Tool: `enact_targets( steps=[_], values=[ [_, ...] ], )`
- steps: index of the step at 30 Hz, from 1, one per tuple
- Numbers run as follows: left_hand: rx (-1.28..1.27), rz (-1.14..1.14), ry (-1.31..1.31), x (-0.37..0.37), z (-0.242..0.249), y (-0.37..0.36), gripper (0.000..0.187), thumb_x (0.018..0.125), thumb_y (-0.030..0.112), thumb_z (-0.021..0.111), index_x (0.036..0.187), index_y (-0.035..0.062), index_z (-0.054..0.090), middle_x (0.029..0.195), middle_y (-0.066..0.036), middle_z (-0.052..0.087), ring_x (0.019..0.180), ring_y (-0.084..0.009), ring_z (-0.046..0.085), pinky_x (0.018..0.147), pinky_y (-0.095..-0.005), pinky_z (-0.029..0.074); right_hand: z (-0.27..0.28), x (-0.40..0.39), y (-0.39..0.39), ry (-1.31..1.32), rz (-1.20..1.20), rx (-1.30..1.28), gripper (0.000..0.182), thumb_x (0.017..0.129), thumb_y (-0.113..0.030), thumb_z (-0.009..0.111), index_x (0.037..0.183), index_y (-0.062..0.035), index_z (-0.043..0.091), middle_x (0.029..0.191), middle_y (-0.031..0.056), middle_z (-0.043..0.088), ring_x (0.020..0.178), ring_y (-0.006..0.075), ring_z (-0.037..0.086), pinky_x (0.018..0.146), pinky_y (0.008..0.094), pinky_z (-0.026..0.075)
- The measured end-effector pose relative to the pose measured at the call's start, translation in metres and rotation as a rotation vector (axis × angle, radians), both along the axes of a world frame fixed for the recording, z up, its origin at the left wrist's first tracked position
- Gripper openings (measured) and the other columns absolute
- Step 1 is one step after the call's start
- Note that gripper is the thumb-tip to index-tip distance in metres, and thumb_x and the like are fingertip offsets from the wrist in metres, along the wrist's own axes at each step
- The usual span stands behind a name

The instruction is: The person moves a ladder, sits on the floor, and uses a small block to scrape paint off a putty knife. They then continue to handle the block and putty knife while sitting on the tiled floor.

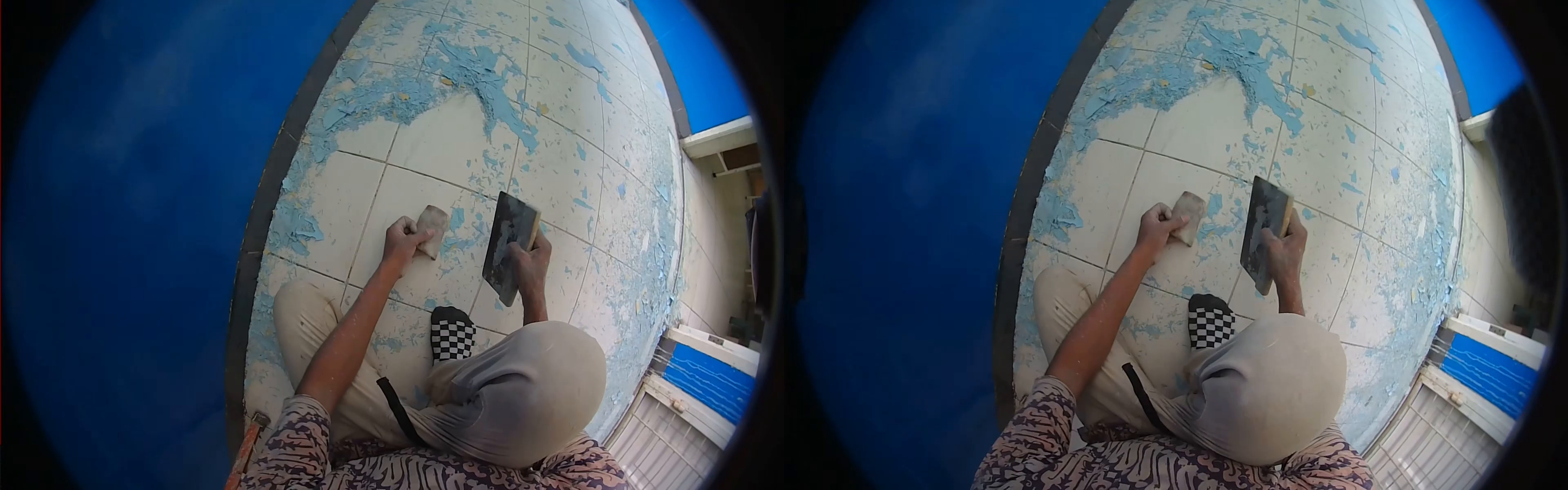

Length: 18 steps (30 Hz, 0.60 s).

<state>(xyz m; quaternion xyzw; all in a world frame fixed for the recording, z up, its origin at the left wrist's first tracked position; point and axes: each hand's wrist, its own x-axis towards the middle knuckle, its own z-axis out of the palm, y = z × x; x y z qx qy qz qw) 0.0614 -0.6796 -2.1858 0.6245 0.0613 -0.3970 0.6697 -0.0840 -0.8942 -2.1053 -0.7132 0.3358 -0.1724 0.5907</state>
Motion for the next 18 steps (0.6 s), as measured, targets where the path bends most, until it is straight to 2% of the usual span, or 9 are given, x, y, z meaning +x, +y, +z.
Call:
enact_targets(
  steps=[1, 3, 4, 6, 9, 12, 15, 16, 18],
  values=[
    [0.001, -0.007, 0.007, -0.005, -0.006, 0.000, 0.025, 0.086, 0.016, 0.078, 0.084, 0.0075, 0.055, 0.087, -0.007, 0.064, 0.080, -0.0192, 0.067, 0.071, -0.0381, 0.059, -0.004, -0.003, 0.004, -0.024, 0.018, -0.030, 0.029, 0.074, 0.001, 0.060, 0.102, 0.0042, 0.063, 0.094, 0.0097, 0.066, 0.085, 0.0192, 0.062, 0.080, 0.0325, 0.050],
    [0.460, -0.182, -0.747, -0.016, -0.007, -0.001, 0.025, 0.085, 0.015, 0.078, 0.086, 0.0070, 0.054, 0.090, -0.007, 0.061, 0.077, -0.0231, 0.066, 0.068, -0.0401, 0.056, 0.002, -0.001, 0.019, 0.027, 0.048, -0.051, 0.031, 0.073, 0.001, 0.059, 0.104, 0.0036, 0.063, 0.094, 0.0094, 0.064, 0.087, 0.0196, 0.061, 0.081, 0.0325, 0.049],
    [0.462, -0.190, -0.741, -0.020, -0.008, 0.000, 0.025, 0.085, 0.015, 0.078, 0.086, 0.0070, 0.054, 0.090, -0.007, 0.061, 0.077, -0.0231, 0.066, 0.068, -0.0401, 0.056, 0.004, 0.000, 0.025, 0.068, 0.087, -0.072, 0.033, 0.073, 0.001, 0.059, 0.105, 0.0030, 0.063, 0.094, 0.0092, 0.063, 0.089, 0.0201, 0.060, 0.083, 0.0325, 0.048],
    [0.624, -0.138, -1.031, -0.022, 0.001, 0.002, 0.028, 0.086, 0.023, 0.078, 0.091, 0.0074, 0.055, 0.093, -0.008, 0.058, 0.078, -0.0259, 0.062, 0.065, -0.0414, 0.053, 0.007, 0.004, 0.033, 0.169, 0.153, -0.120, 0.041, 0.071, 0.004, 0.058, 0.111, 0.0014, 0.063, 0.097, 0.0119, 0.061, 0.089, 0.0252, 0.061, 0.084, 0.0352, 0.049],
    [0.838, -0.076, -1.158, -0.017, -0.003, 0.011, 0.034, 0.086, 0.032, 0.077, 0.096, 0.0072, 0.055, 0.095, -0.008, 0.055, 0.084, -0.0297, 0.060, 0.070, -0.0424, 0.052, 0.032, 0.020, 0.054, 0.062, 0.296, -0.429, 0.071, 0.069, 0.010, 0.055, 0.137, -0.0096, 0.059, 0.108, 0.0155, 0.058, 0.093, 0.0332, 0.061, 0.086, 0.0416, 0.051],
    [0.974, -0.134, -1.297, -0.009, -0.003, 0.021, 0.035, 0.086, 0.031, 0.077, 0.098, 0.0063, 0.055, 0.100, -0.011, 0.054, 0.090, -0.0324, 0.059, 0.079, -0.0431, 0.052, 0.041, 0.028, 0.069, 0.115, 0.340, -0.423, 0.080, 0.067, 0.012, 0.054, 0.143, -0.0143, 0.055, 0.109, 0.0154, 0.056, 0.095, 0.0322, 0.060, 0.085, 0.0414, 0.051],
    [1.028, -0.148, -1.225, -0.006, -0.004, 0.023, 0.037, 0.085, 0.030, 0.078, 0.098, 0.0049, 0.054, 0.101, -0.011, 0.057, 0.092, -0.0310, 0.060, 0.085, -0.0421, 0.051, 0.030, 0.025, 0.073, 0.115, 0.364, -0.459, 0.078, 0.068, 0.011, 0.053, 0.143, -0.0123, 0.054, 0.109, 0.0157, 0.056, 0.095, 0.0323, 0.060, 0.084, 0.0420, 0.051],
    [1.031, -0.142, -1.225, -0.003, -0.006, 0.025, 0.037, 0.085, 0.030, 0.078, 0.098, 0.0049, 0.054, 0.101, -0.011, 0.057, 0.092, -0.0310, 0.060, 0.085, -0.0421, 0.051, 0.028, 0.022, 0.074, 0.134, 0.369, -0.470, 0.077, 0.068, 0.010, 0.053, 0.142, -0.0119, 0.055, 0.107, 0.0153, 0.056, 0.094, 0.0323, 0.060, 0.084, 0.0417, 0.051],
    [0.715, -0.075, -1.039, 0.005, -0.004, 0.031, 0.042, 0.084, 0.030, 0.080, 0.101, 0.0021, 0.055, 0.099, -0.012, 0.061, 0.088, -0.0277, 0.064, 0.079, -0.0393, 0.053, 0.025, 0.015, 0.074, 0.167, 0.384, -0.470, 0.074, 0.068, 0.009, 0.054, 0.140, -0.0091, 0.056, 0.106, 0.0153, 0.057, 0.093, 0.0328, 0.060, 0.083, 0.0408, 0.051]
  ],
)
